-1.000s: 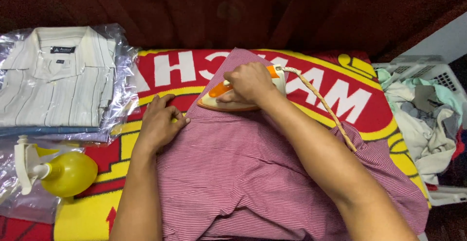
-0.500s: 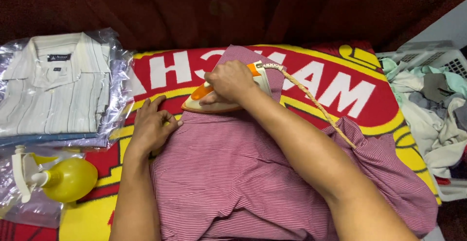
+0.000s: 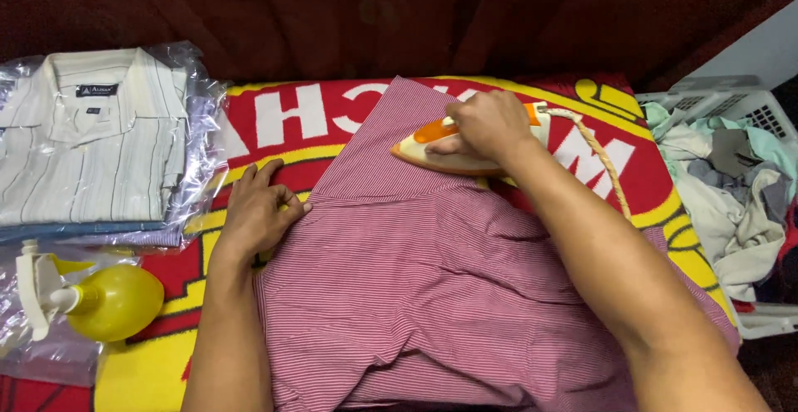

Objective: The person is smoothing out a pink shirt on a flat surface and then using an electric iron to press it before folding it.

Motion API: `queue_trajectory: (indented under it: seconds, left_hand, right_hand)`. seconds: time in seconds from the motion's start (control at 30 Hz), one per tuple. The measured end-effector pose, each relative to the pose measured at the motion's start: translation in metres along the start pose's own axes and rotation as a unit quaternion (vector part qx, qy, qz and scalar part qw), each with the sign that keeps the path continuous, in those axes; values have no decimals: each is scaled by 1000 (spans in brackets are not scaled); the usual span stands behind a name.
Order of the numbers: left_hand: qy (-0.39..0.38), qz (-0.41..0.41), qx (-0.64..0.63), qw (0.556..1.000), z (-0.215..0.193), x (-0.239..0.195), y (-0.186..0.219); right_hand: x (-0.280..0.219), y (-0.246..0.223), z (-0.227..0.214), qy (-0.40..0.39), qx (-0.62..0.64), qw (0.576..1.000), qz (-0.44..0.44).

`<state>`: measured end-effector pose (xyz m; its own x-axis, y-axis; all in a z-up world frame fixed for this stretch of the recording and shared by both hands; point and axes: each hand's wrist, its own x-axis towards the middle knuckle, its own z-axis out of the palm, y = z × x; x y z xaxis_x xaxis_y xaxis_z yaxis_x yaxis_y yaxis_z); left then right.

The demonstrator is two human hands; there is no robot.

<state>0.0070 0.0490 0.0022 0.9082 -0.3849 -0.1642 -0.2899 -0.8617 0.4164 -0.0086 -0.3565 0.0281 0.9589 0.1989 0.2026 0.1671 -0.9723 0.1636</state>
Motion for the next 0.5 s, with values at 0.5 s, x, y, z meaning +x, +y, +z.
queue_trajectory:
  seconds: [0.5]
  left_hand:
    - [35,-13,80,996,18,0,-8]
  right_hand:
    - [-56,-68,-92,84,-9,995,57]
